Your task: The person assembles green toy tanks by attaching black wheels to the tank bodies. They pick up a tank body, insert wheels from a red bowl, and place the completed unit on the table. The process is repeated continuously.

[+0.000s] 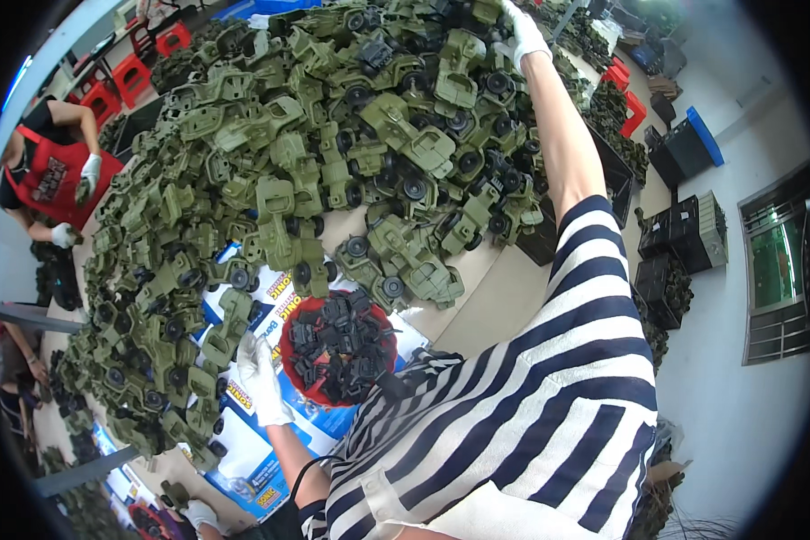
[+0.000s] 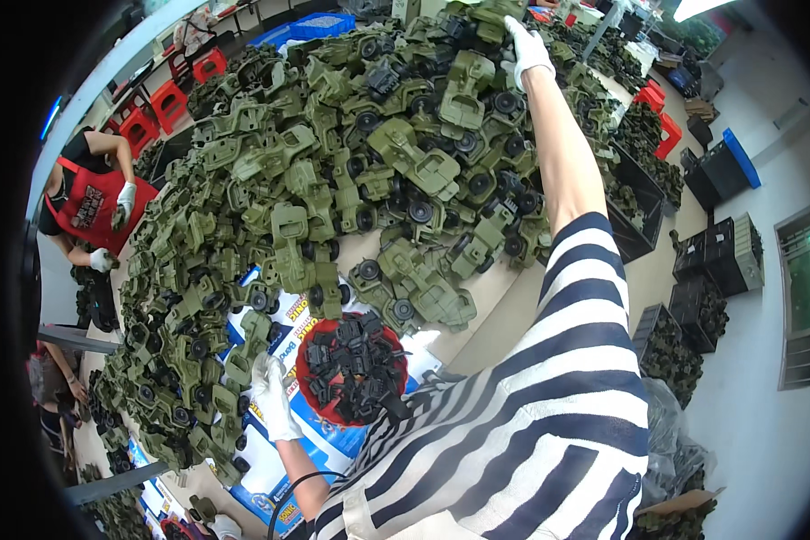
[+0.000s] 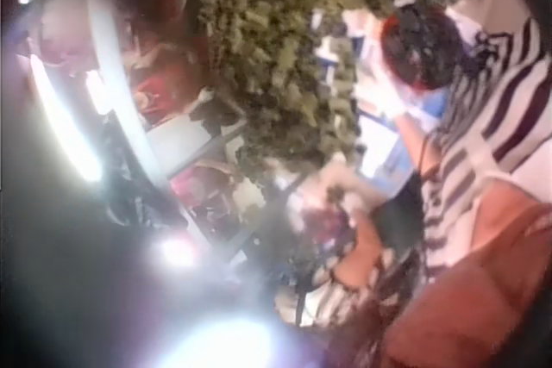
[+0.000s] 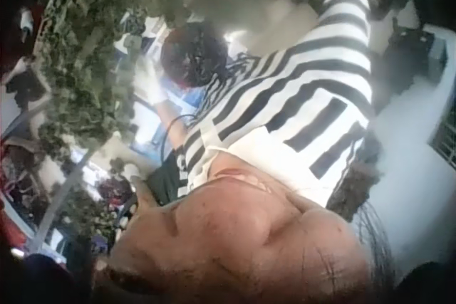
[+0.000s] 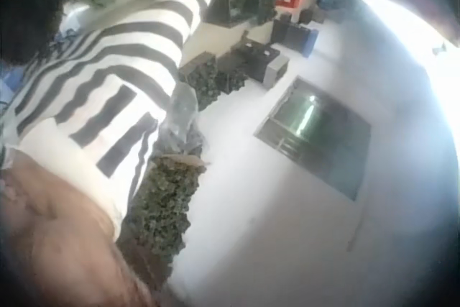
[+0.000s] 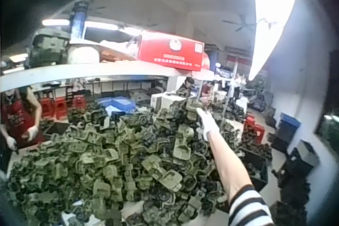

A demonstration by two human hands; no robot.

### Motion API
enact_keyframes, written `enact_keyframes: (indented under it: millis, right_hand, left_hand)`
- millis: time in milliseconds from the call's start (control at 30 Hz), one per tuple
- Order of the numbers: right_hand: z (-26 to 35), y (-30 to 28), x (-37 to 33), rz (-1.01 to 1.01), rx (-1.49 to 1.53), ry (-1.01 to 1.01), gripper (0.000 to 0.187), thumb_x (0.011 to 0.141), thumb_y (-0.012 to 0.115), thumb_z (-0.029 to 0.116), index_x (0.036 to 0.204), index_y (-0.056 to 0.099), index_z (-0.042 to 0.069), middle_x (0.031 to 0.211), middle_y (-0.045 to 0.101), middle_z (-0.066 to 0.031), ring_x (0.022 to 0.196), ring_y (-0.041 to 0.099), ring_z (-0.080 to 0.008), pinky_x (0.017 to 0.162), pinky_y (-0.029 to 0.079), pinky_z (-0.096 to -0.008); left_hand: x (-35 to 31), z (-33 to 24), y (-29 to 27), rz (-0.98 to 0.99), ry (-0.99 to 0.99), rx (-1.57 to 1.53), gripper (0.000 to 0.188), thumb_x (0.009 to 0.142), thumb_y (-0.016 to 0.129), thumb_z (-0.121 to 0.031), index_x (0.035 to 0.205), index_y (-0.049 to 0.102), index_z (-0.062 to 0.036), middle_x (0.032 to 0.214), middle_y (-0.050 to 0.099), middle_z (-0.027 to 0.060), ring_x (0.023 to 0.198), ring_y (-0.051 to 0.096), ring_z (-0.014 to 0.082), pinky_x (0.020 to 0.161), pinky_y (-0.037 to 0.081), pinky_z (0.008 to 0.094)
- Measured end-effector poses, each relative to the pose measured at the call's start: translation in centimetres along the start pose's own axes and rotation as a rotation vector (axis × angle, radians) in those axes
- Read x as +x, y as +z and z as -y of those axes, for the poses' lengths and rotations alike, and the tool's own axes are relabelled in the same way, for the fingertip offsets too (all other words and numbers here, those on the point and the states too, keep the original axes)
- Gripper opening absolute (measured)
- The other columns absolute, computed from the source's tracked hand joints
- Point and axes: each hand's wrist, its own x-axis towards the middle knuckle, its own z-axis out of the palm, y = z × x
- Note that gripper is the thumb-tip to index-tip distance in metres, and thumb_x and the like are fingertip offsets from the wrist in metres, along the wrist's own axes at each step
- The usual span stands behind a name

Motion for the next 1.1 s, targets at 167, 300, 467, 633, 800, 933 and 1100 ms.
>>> enact_keyframes:
  millis: [167,300,467,633,800,933,1100]
  right_hand:
    - [-2.9,2.6,0.0,0.217,-0.976,-0.344,0.063,0.092,0.054,0.027,0.150,0.034,0.012,0.152,0.038,-0.0128,0.134,0.043,-0.0299,0.109,0.037,-0.0394]
    - [-8.4,0.9,4.9,0.432,-0.864,-0.492,0.051,0.101,0.032,0.023,0.148,0.035,0.006,0.155,0.033,-0.0111,0.143,0.030,-0.0250,0.120,0.021,-0.0383]
    - [-10.3,-6.4,17.6,-0.065,-1.231,-0.079,0.086,0.082,0.048,0.075,0.139,0.053,0.010,0.129,0.062,-0.0180,0.114,0.059,-0.0264,0.102,0.041,-0.0395]
    - [-5.8,1.2,15.3,-0.230,-1.338,-0.249,0.093,0.072,0.047,0.086,0.123,0.066,0.011,0.121,0.067,-0.0125,0.112,0.062,-0.0292,0.100,0.043,-0.0370]
    - [-5.4,4.2,10.4,-0.319,-1.374,-0.818,0.090,0.074,0.050,0.083,0.129,0.063,0.013,0.128,0.063,-0.0138,0.120,0.058,-0.0325,0.101,0.046,-0.0383]
    - [-4.5,5.6,9.8,0.069,-1.075,-0.686,0.080,0.083,0.059,0.066,0.138,0.053,0.008,0.133,0.059,-0.0186,0.119,0.058,-0.0307,0.100,0.044,-0.0340]
    - [-3.3,4.7,5.0,-0.076,-1.216,-1.104,0.060,0.085,0.064,0.053,0.129,0.060,0.012,0.127,0.061,-0.0173,0.119,0.057,-0.0343,0.100,0.044,-0.0402]
  left_hand:
    - [-0.9,2.4,-7.4,-0.049,-0.133,0.228,0.035,0.098,0.059,-0.018,0.126,0.057,0.0023,0.116,0.064,0.0103,0.099,0.061,0.0192,0.088,0.049,0.0284]
    - [-4.8,1.9,-11.5,-0.241,-0.066,0.206,0.040,0.096,0.060,-0.026,0.122,0.059,0.0043,0.120,0.064,0.0153,0.104,0.060,0.0241,0.091,0.047,0.0348]
    - [-3.4,2.8,-13.6,-0.603,0.009,0.385,0.031,0.092,0.064,-0.023,0.110,0.067,0.0013,0.099,0.070,0.0137,0.091,0.065,0.0237,0.086,0.050,0.0338]
    - [-2.9,-1.3,-14.7,-0.568,0.237,1.138,0.038,0.079,0.071,-0.027,0.110,0.064,-0.0049,0.103,0.066,0.0160,0.098,0.063,0.0349,0.086,0.050,0.0442]
    - [3.8,-3.6,-10.6,-0.135,0.549,1.238,0.060,0.072,0.075,-0.032,0.123,0.056,-0.0065,0.120,0.061,0.0161,0.118,0.054,0.0346,0.099,0.042,0.0461]
    - [8.9,-2.9,-7.0,0.092,0.381,1.327,0.070,0.071,0.074,-0.046,0.127,0.054,-0.0083,0.126,0.059,0.0178,0.121,0.052,0.0341,0.102,0.040,0.0449]
    - [10.8,-3.1,-5.0,0.173,0.126,1.354,0.064,0.073,0.072,-0.051,0.120,0.059,-0.0107,0.103,0.071,0.0151,0.099,0.066,0.0322,0.087,0.050,0.0412]
